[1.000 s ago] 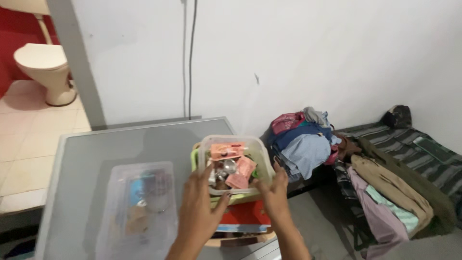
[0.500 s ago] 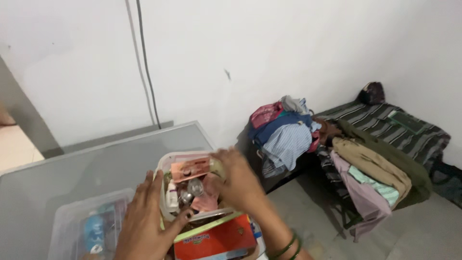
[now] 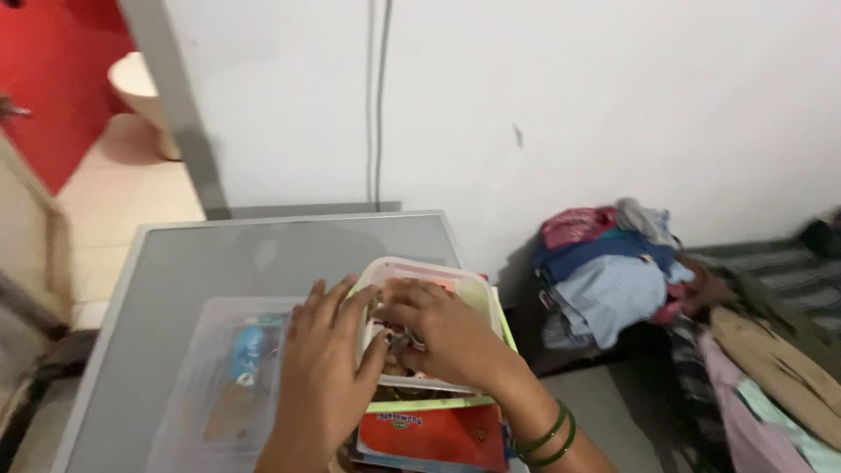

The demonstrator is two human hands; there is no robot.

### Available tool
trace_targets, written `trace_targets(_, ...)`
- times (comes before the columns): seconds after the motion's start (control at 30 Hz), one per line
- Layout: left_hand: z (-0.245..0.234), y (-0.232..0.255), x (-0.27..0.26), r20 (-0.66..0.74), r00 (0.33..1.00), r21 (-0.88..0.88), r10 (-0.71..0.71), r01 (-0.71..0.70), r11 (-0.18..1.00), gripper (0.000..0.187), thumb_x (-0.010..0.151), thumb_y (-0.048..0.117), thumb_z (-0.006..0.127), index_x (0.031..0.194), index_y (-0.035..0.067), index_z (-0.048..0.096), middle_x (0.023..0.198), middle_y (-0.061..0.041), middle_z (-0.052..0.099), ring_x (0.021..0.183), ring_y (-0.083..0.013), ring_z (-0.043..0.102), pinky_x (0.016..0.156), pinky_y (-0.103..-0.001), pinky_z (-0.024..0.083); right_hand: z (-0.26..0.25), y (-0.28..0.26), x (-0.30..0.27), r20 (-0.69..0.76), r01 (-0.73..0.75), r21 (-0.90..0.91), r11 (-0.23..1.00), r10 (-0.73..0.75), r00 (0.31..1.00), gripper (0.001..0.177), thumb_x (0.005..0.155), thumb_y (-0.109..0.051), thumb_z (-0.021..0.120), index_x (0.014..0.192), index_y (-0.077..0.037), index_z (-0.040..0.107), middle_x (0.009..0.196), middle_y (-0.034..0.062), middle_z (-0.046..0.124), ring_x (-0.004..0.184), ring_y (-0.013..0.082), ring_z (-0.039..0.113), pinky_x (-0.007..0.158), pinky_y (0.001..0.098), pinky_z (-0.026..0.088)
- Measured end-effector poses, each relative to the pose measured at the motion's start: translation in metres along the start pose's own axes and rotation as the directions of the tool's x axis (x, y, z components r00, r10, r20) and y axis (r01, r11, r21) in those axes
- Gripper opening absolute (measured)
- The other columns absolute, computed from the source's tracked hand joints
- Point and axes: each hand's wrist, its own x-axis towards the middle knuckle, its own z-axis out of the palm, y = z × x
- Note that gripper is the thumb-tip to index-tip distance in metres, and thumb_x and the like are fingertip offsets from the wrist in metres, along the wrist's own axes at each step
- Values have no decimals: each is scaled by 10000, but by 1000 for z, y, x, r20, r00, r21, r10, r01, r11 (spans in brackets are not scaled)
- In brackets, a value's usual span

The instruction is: The person removes baskets and containers from a wall shelf, placing them on a nearby table. They then wipe the shelf surfaces with a blue cloth. The person handles books, plastic containers, and baskets during the process.

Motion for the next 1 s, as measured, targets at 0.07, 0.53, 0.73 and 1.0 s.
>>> trace_targets(0.07,1,4,-2,-13,1000,44,4,-3,999,529,843,261,666,1336,98,566,1449,-172,515,1394,-456,370,1124,-618,251,-4,2,4,37,36,-98,995,-33,999,379,776,-198,775,1142,-118,719,1269,168,685,1205,381,591,984,478,426)
trace_targets(0.53,14,45,-19,-43,967,189,-252,256,948,571,876,353,660,1407,178,541,1487,-111,531,1388,-401,386,1118,-612,259,-37,7,1,360,-335,-228,914,399,843,703,875,-360,671,1496,-207,378,1223,106,677,1136,346,640,911,482,535)
trace_targets(0.73,-1,64,-37,-156,965,322,-212,253,912,600,847,335,683,1382,119,518,1450,-153,514,1397,-420,384,1117,-631,259,-32,-12,2,171,-200,-210,957,238,956,802,868,-376,652,1578,-170,342,1507,133,515,1395,346,412,1076,493,411)
trace_targets(1.0,-62,58,-51,-97,930,442,-354,359,822,900,727,277,833,1515,119,430,1589,-198,373,1510,-455,242,1131,-663,190,18,-61,30,5,70,-215,974,-70,998,553,955,-435,496,1454,-200,517,1544,165,435,1489,393,246,1140,542,262)
